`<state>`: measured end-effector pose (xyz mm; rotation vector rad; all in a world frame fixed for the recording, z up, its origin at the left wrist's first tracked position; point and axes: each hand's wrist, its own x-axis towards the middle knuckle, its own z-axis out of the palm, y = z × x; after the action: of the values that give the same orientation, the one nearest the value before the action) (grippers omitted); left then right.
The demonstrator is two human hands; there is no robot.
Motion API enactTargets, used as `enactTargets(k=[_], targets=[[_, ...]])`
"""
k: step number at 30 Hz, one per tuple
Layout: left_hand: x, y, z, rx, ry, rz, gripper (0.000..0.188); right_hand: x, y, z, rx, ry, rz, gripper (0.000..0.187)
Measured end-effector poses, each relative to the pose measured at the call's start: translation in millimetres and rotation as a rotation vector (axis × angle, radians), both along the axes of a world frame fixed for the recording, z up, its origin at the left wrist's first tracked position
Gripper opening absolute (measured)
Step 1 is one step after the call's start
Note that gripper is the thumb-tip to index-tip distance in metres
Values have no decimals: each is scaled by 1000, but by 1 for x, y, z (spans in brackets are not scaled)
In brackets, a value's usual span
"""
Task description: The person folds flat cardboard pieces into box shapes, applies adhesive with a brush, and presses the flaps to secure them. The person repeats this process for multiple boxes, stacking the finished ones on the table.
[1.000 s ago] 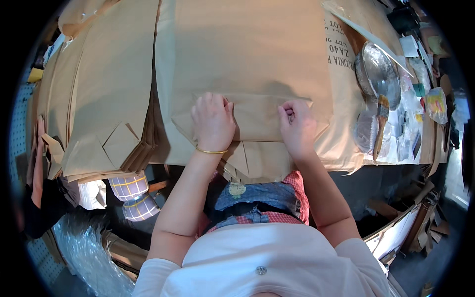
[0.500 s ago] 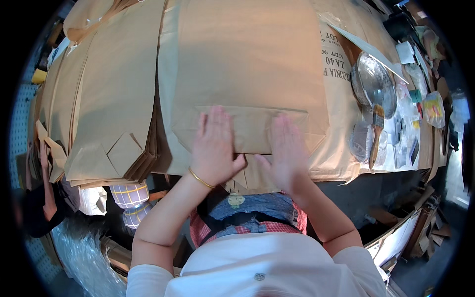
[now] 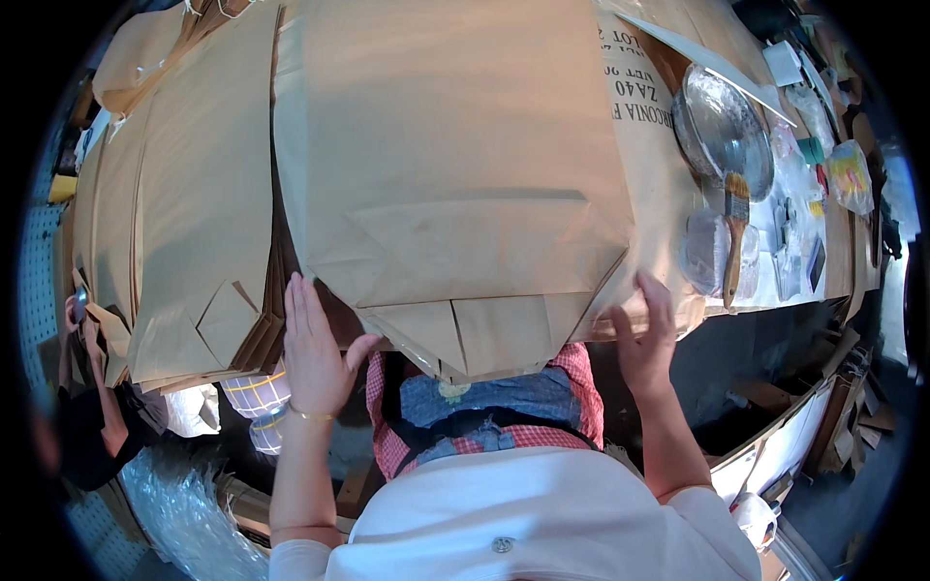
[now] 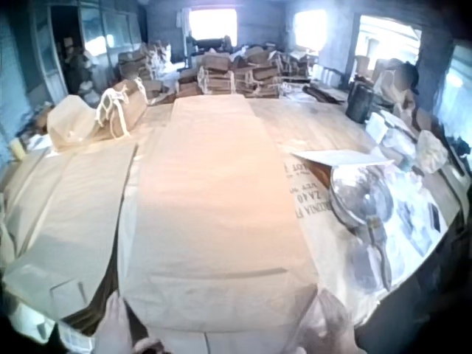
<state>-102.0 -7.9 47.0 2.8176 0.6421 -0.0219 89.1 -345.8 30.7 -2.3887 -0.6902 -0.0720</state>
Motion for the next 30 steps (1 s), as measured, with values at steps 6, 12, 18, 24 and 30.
enactTargets(k=[6, 12, 18, 24, 30], targets=[[18, -38, 21, 67, -246, -133, 65, -11, 14, 15, 102, 82, 37, 11], [88, -66, 31, -14, -155, -468, 74, 0, 127, 26, -22, -49, 520, 63], [84, -26, 15, 126, 172, -105, 94, 21, 78, 25, -104, -61, 297, 70], [114, -72, 18, 264, -145, -658, 65, 32, 24, 22, 50, -14, 109, 49], [135, -58, 36, 310, 168, -505, 27, 15, 85, 59, 125, -144, 457, 40]])
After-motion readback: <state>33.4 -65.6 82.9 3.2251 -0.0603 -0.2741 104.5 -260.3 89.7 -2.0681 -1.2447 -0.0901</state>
